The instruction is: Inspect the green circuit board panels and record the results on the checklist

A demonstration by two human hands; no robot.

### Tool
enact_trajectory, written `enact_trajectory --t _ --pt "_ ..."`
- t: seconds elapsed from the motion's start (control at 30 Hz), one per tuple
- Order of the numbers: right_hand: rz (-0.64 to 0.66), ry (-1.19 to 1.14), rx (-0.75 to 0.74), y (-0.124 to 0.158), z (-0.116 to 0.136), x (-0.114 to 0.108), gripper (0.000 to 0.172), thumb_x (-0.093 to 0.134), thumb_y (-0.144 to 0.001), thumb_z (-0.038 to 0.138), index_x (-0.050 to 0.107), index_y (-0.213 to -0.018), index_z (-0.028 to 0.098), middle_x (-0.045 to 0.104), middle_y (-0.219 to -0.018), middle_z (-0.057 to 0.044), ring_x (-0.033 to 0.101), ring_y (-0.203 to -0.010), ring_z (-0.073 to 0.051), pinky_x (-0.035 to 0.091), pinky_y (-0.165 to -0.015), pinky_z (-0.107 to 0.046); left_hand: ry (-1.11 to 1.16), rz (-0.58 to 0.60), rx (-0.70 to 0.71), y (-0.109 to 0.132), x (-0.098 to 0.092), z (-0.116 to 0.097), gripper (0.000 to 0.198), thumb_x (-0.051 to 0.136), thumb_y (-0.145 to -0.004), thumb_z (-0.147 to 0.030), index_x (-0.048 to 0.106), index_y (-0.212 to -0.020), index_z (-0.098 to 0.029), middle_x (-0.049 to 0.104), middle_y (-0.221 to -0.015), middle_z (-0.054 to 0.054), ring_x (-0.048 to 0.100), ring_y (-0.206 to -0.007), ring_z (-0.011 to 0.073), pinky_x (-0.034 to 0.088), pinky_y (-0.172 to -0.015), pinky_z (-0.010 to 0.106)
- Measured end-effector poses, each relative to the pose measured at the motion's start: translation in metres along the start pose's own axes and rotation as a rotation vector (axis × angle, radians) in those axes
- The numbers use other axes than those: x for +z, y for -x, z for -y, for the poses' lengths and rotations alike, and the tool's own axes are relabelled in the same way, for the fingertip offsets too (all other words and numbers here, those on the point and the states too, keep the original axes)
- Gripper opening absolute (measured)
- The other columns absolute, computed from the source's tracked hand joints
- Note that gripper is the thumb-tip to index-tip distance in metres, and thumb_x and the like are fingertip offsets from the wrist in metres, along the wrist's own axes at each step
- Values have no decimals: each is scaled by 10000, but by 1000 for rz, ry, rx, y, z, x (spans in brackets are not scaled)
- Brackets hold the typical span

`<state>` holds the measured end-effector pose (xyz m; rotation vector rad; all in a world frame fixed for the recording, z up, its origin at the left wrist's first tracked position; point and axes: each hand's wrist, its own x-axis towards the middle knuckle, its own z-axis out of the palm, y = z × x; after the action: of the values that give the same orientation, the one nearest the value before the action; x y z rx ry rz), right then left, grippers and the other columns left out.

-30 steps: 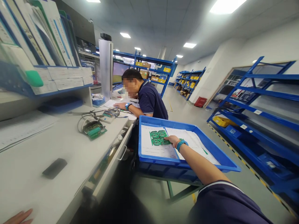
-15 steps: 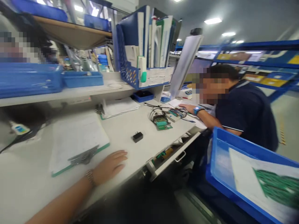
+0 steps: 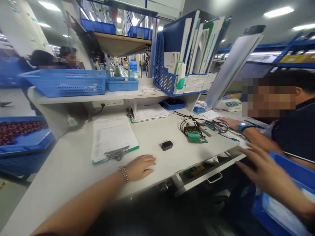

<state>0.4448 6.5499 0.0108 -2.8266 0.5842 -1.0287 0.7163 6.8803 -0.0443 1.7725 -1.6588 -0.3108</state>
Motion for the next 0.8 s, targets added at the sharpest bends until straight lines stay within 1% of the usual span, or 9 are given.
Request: enact_trajectory --t 0.1,0.17,0.23,0.3,0.4,0.53,0.63,0.7,0.8 --pt "224 -128 -192 -28 69 71 441 448 -809 452 458 -1181 216 280 -1368 -123 394 -1184 -283 356 -964 -415 25 -35 2 1 -1 -2 281 530 -755 -246 608 -1025 -243 582 -1163 61 470 -1126 220 322 -996 381" --pt "303 -188 -171 -43 112 115 536 497 -777 446 393 -1232 181 256 -1372 -137 380 -1189 -291 364 -962 -417 47 -72 -11 2 -2 -4 281 550 -737 -237 616 -1010 -243 586 -1157 61 484 -1110 223 335 -986 376" --pt "310 -238 -56 -53 144 149 615 533 -745 450 375 -1239 119 357 -1288 -188 423 -1130 -319 381 -930 -436 77 -121 -39 4 -2 -4 288 565 -721 -227 620 -1003 -239 577 -1170 67 482 -1110 229 335 -983 380" --pt "289 -259 -13 -60 162 172 556 541 -741 399 431 -1180 76 468 -1145 -216 459 -1056 -347 376 -901 -481 124 -177 -77 5 -3 -1 300 585 -701 -219 621 -998 -240 561 -1190 67 469 -1123 231 320 -992 378" --pt "247 -309 -28 -69 180 191 449 546 -729 309 480 -1105 74 522 -1012 -203 468 -1007 -346 370 -883 -497 227 -303 -172 3 -4 8 336 600 -698 -249 591 -1033 -232 546 -1192 83 470 -1114 227 320 -984 372" --pt "188 -457 -126 -79 221 197 536 554 -713 302 392 -1186 109 505 -1040 -158 470 -999 -293 401 -878 -447 416 -537 -369 -3 -14 23 452 546 -746 -369 459 -1146 -177 549 -1110 137 556 -933 203 431 -821 362" --pt "158 -576 -257 -86 264 198 575 536 -698 227 349 -1231 123 489 -1067 -143 461 -1009 -267 404 -892 -425 556 -650 -447 -5 -25 31 415 566 -730 -370 477 -1080 -166 601 -839 58 572 -733 146 448 -690 289" --pt "144 -642 -320 -91 288 200 586 511 -685 163 342 -1245 132 481 -1090 -144 452 -1027 -265 398 -903 -430 630 -713 -472 -5 -34 34 331 573 -719 -355 517 -985 -166 561 -665 -3 543 -615 120 433 -608 259" --pt "138 -733 -382 -101 309 206 635 497 -674 130 302 -1278 146 447 -1187 -140 419 -1104 -256 370 -948 -434 704 -843 -484 -2 -52 38 292 588 -695 -315 493 -932 -173 552 -641 -21 537 -578 116 424 -575 251"
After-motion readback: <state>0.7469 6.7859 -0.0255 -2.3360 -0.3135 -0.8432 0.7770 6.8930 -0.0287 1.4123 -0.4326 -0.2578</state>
